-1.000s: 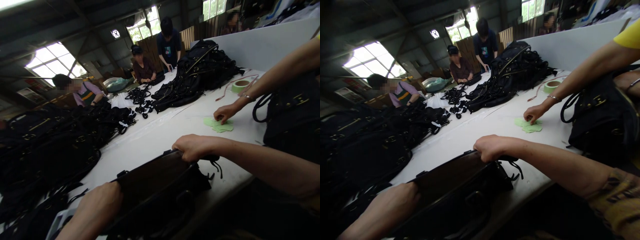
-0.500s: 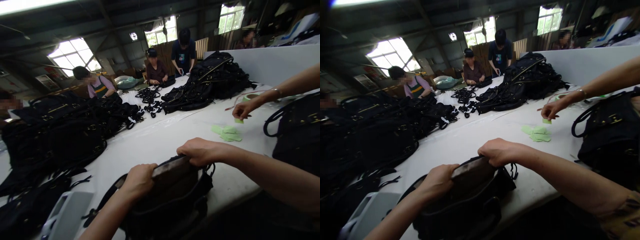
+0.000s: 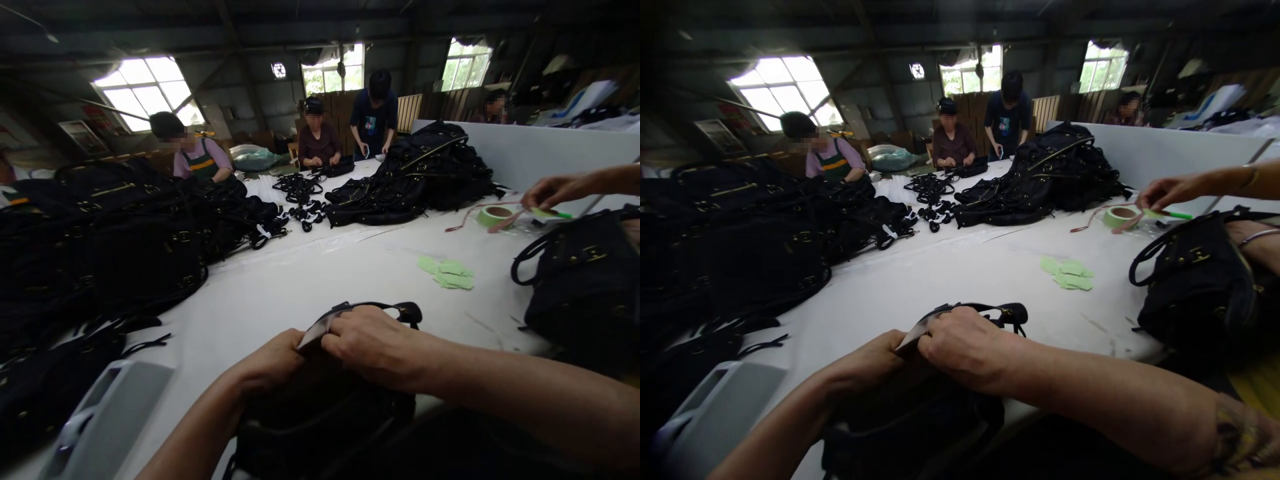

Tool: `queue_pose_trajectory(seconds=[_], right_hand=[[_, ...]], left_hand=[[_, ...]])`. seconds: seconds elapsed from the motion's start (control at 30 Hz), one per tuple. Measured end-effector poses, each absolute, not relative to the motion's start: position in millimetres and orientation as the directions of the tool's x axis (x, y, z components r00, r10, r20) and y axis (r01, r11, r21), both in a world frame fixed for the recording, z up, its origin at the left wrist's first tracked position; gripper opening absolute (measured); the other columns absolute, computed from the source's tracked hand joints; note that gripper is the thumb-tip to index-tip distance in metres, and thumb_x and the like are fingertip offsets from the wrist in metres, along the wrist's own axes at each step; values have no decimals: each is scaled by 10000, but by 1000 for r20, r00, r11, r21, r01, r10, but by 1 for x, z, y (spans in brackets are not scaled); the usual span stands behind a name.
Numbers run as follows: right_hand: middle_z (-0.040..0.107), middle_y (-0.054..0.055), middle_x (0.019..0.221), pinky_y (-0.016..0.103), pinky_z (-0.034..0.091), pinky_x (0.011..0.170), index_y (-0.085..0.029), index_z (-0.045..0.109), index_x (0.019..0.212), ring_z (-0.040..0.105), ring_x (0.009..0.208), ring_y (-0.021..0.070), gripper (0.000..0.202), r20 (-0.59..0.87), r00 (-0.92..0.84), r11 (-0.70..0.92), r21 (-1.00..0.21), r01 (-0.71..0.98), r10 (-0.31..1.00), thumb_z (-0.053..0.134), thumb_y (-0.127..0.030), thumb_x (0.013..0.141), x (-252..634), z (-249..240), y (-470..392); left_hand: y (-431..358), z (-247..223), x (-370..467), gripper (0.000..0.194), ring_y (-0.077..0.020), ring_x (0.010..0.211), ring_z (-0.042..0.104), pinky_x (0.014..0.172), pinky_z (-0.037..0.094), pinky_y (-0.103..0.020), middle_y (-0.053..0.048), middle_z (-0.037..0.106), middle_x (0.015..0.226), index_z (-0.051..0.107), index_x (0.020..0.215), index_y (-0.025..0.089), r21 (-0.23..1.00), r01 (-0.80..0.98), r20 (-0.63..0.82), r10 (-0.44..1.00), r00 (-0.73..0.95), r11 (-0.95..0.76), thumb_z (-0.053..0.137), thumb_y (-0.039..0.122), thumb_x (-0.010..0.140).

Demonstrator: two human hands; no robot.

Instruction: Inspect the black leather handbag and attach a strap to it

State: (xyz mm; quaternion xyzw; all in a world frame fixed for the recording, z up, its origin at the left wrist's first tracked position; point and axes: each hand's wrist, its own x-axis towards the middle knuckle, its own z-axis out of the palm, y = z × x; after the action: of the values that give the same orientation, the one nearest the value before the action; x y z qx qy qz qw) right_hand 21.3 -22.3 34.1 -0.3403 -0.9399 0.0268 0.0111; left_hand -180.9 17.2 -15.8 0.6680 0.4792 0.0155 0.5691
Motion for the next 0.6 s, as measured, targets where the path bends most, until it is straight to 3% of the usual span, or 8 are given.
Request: queue_pose_trajectory(seconds=[0.07,0.17,0.3,0.47,0.6], right_hand=[[635,57,911,328,432,668,-162,612,968,588,822,224,221,64,-798,799,-101,593,600,688,-301,815,27,18,-20],[634,50,968,330,427,765,-169,600,1057,568,896,220,419,86,-806,803,-198,562,586,754,-420,758,31,-6,-23],[643,34,974,327,392,797,-186,628,982,550,916,200,282,165,-785,792,-277,544,597,688,-409,820,30,-37,-35],[668,-7,982,336,353,841,-219,644,901,536,955,186,120,235,-779,800,-342,493,581,599,-328,887,26,-55,-46],[650,34,955,342,366,863,-173,601,871,514,938,196,111,193,-779,795,-278,540,596,531,-256,893,18,-58,-50]], left_hand=[[13,-29,-184,165,-113,581,444,548,342,-222,24,555,625,631,719,141,817,546,-529,614,586,184,606,302,697],[2,-53,-185,392,-148,694,522,680,424,-255,-32,627,769,653,860,113,866,401,-499,549,670,298,664,475,710],[-14,-75,-184,575,-209,794,576,779,450,-316,-82,649,844,651,961,85,873,289,-471,519,713,394,680,597,701],[-23,-84,-187,565,-195,785,570,756,430,-294,-67,639,819,656,967,84,840,170,-465,522,715,516,740,565,683],[-21,-91,-189,502,-158,729,546,704,401,-259,-50,624,765,650,866,81,825,151,-481,536,694,545,779,524,666]])
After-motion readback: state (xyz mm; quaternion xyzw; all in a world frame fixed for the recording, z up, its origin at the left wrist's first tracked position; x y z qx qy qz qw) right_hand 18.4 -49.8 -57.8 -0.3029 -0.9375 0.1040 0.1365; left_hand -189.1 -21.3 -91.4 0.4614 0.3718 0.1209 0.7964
